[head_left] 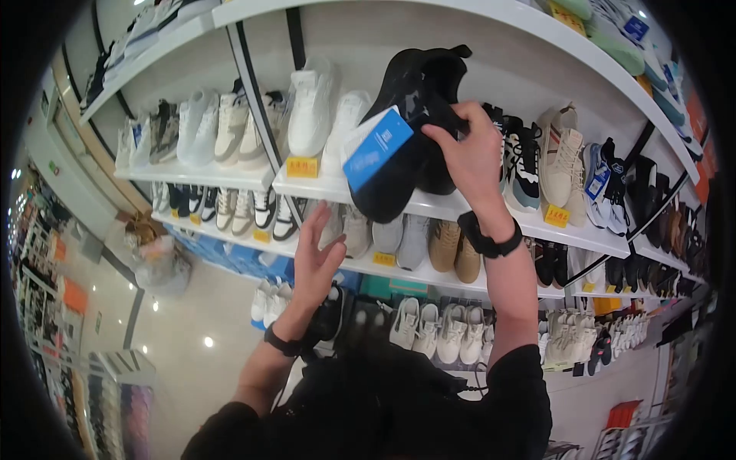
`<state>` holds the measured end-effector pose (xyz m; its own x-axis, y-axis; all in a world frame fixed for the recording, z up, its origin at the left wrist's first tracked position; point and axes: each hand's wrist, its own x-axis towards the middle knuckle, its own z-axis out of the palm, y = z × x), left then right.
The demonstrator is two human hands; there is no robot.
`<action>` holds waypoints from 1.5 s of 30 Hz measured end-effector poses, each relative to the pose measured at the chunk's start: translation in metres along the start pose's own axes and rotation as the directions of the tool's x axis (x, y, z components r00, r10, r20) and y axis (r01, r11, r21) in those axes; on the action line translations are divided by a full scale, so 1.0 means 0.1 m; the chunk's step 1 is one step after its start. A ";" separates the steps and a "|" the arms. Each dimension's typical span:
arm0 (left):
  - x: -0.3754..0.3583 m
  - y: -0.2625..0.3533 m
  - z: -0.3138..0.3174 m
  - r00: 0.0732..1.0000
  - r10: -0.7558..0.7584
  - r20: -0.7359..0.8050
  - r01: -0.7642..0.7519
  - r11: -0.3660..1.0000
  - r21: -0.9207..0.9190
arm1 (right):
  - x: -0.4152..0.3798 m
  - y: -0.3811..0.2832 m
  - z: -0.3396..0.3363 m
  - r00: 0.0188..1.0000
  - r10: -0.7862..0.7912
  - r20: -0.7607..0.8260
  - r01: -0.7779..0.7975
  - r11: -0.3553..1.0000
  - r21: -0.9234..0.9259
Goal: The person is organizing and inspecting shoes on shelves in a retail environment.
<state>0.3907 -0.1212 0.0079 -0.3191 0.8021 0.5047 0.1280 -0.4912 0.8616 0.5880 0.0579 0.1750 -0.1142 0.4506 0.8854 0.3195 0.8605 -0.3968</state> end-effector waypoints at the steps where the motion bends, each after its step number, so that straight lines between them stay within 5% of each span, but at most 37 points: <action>1: 0.00 0.13 0.03 0.998 -0.039 0.049 0.044 0.993 -0.113 | -0.09 -0.10 -0.07 0.997 0.063 0.036 -0.064 0.998 0.027; 5: -0.12 0.35 0.17 0.988 -0.081 0.133 0.122 0.933 -0.340 | -0.46 -0.33 -0.31 0.997 0.043 0.070 -0.055 0.983 0.175; 15: -0.28 0.43 0.38 0.981 -0.072 0.177 0.139 0.907 -0.397 | -0.74 -0.56 -0.65 0.992 0.044 0.121 -0.068 0.976 0.209; 18: -0.33 0.39 0.39 0.929 -0.178 0.325 0.337 0.771 -0.541 | -0.79 -0.57 -0.75 0.991 0.015 0.130 -0.043 0.975 0.217; 20: -0.35 0.43 0.42 0.937 -0.165 0.308 0.315 0.781 -0.540 | -0.84 -0.61 -0.80 0.990 -0.020 0.137 -0.012 0.973 0.230; 22: -0.34 0.38 0.37 0.837 -0.210 0.505 0.532 0.527 -0.663 | -0.88 -0.67 -0.84 0.988 -0.060 0.145 0.022 0.969 0.246; 26: -0.38 0.15 0.37 0.753 -0.153 0.640 0.582 0.609 -0.539 | -1.04 -0.80 -0.99 0.922 -0.275 0.274 0.213 0.948 0.234; 27: -0.39 0.26 0.44 0.772 -0.217 0.598 0.611 0.517 -0.600 | -1.07 -0.81 -1.02 0.916 -0.293 0.276 0.241 0.948 0.207; 31: -0.45 0.15 0.49 0.807 -0.218 0.549 0.572 0.522 -0.633 | -1.21 -1.02 -1.16 0.823 -0.452 0.344 0.444 0.890 0.108; 45: -0.45 0.11 0.61 0.783 -0.272 0.559 0.616 0.461 -0.639 | -1.38 -0.99 -1.23 0.819 -0.520 0.244 0.524 0.850 0.055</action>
<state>0.4635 -0.1426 -0.0022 0.2403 0.9516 0.1916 -0.7374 0.0506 0.6736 0.6881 -0.1193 0.1218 -0.4892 -0.0205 0.8720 0.1599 0.9807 0.1128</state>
